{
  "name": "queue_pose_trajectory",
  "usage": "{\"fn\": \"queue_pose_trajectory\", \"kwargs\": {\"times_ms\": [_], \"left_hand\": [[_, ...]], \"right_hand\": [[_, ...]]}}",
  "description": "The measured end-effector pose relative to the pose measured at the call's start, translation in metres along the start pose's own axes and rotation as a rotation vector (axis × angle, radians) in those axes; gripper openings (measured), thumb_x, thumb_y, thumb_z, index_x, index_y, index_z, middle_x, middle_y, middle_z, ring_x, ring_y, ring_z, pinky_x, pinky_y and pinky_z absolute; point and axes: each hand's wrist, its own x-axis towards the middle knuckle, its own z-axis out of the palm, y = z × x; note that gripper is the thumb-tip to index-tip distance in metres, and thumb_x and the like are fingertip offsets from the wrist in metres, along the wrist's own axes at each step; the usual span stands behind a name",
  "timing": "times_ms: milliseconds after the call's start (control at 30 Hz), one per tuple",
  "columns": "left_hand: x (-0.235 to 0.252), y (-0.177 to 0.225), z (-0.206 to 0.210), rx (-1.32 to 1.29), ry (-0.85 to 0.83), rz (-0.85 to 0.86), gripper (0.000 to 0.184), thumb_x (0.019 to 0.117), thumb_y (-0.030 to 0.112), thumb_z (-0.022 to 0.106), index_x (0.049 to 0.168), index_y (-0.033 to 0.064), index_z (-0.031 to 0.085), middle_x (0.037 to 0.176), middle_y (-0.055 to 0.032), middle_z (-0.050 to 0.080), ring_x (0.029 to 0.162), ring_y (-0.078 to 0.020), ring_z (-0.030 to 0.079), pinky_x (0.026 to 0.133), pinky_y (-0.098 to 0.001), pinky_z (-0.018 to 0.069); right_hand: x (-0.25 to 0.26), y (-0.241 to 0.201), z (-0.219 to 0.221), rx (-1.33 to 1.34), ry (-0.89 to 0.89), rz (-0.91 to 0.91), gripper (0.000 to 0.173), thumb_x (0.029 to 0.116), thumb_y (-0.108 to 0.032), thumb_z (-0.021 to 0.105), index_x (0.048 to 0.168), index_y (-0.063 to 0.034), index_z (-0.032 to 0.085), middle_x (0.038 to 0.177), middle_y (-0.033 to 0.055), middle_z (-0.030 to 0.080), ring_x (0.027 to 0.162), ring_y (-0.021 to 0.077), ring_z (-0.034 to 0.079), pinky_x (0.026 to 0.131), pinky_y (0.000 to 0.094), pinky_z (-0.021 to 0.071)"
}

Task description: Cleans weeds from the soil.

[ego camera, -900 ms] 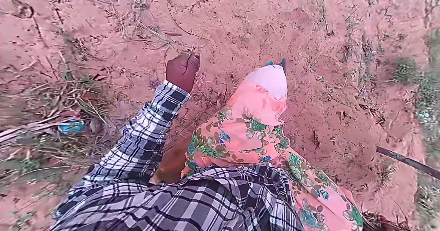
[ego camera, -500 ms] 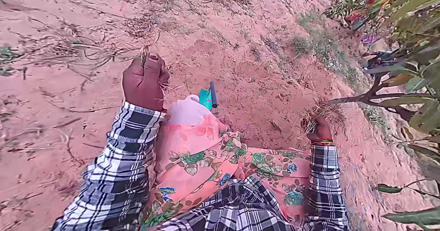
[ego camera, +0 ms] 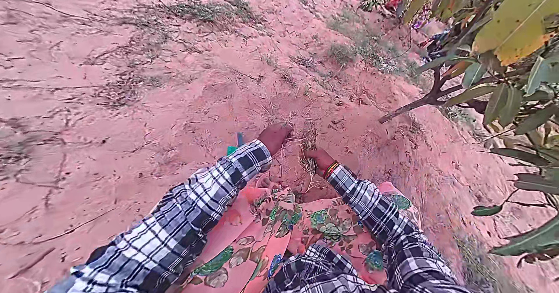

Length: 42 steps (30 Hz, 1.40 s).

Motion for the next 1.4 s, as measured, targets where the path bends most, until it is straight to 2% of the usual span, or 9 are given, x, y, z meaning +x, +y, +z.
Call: {"fn": "queue_pose_trajectory", "kwargs": {"times_ms": [133,233,367,467,733,800,900,1100,1400], "left_hand": [[-0.015,-0.008,0.005,-0.039,0.046,0.015,0.064,0.1139,0.046,0.023,0.127,-0.0071,0.057,0.111,-0.0261,0.062,0.100,-0.0336,0.060,0.092,-0.0548,0.0462],[-0.019,-0.006,0.017,-0.098,0.025,-0.027,0.068,0.1104,0.052,0.035,0.147,-0.0045,0.045,0.128,-0.0314,0.059,0.118,-0.0401,0.061,0.102,-0.0598,0.0468],[-0.010,-0.021,0.045,0.138,-0.040,0.009,0.061,0.0962,0.039,0.074,0.120,-0.0129,0.056,0.098,-0.0288,0.062,0.092,-0.0396,0.062,0.087,-0.0618,0.0483],[-0.008,-0.035,0.059,0.279,-0.098,-0.033,0.087,0.0787,0.050,0.089,0.130,-0.0123,0.055,0.114,-0.0298,0.068,0.110,-0.0401,0.067,0.102,-0.0593,0.0499],[-0.007,-0.038,0.064,0.404,-0.099,-0.027,0.079,0.0752,0.043,0.093,0.121,-0.0135,0.062,0.108,-0.0296,0.070,0.106,-0.0410,0.069,0.098,-0.0598,0.0513],[-0.011,-0.031,0.066,0.413,-0.084,-0.020,0.081,0.0777,0.036,0.093,0.130,-0.0136,0.056,0.121,-0.0315,0.066,0.119,-0.0418,0.064,0.107,-0.0583,0.0466],[-0.014,-0.027,0.067,0.503,-0.063,-0.033,0.070,0.0846,0.031,0.088,0.128,-0.0144,0.057,0.121,-0.0324,0.066,0.119,-0.0438,0.064,0.106,-0.0585,0.0470],[-0.012,-0.027,0.057,0.431,-0.001,0.000,0.072,0.0844,0.026,0.088,0.134,-0.0130,0.054,0.130,-0.0337,0.062,0.127,-0.0434,0.059,0.111,-0.0592,0.0428],[-0.006,-0.021,0.044,0.365,0.041,0.022,0.049,0.0902,0.023,0.080,0.123,-0.0098,0.063,0.118,-0.0299,0.068,0.116,-0.0421,0.066,0.103,-0.0629,0.0474]], "right_hand": [[-0.001,0.006,-0.004,-0.046,-0.021,0.038,0.035,0.0930,0.000,0.069,0.125,0.0023,0.056,0.099,0.0123,0.067,0.085,0.0159,0.065,0.078,0.0335,0.0565],[-0.007,0.004,-0.002,-0.036,-0.040,0.018,0.035,0.0934,-0.001,0.068,0.126,0.0013,0.056,0.098,0.0116,0.067,0.083,0.0154,0.065,0.077,0.0329,0.0564],[-0.020,0.000,-0.002,0.022,-0.091,-0.035,0.041,0.0949,0.001,0.065,0.134,0.0002,0.052,0.103,0.0120,0.067,0.088,0.0150,0.065,0.082,0.0329,0.0559],[-0.028,0.003,-0.001,0.044,-0.141,-0.034,0.035,0.0962,0.000,0.062,0.130,0.0015,0.052,0.095,0.0100,0.065,0.082,0.0130,0.063,0.078,0.0315,0.0552],[-0.040,0.000,-0.001,0.110,-0.224,-0.010,0.032,0.0983,0.000,0.061,0.129,0.0014,0.050,0.097,0.0094,0.063,0.087,0.0125,0.063,0.084,0.0305,0.0549],[-0.043,0.000,-0.001,0.102,-0.232,-0.024,0.045,0.0979,-0.002,0.062,0.140,0.0008,0.046,0.110,0.0132,0.064,0.097,0.0151,0.064,0.090,0.0329,0.0541],[-0.047,0.001,-0.002,0.081,-0.294,-0.005,0.063,0.0992,-0.007,0.061,0.155,-0.0072,0.032,0.130,0.0156,0.059,0.112,0.0184,0.062,0.097,0.0362,0.0523],[-0.040,0.012,-0.004,0.110,-0.485,-0.076,0.086,0.0929,-0.004,0.064,0.162,-0.0137,0.014,0.146,0.0138,0.050,0.124,0.0203,0.058,0.104,0.0411,0.0505],[-0.040,0.011,-0.002,0.138,-0.487,-0.140,0.089,0.0917,-0.001,0.061,0.164,-0.0188,0.013,0.159,0.0124,0.039,0.129,0.0211,0.055,0.105,0.0412,0.0495]]}}
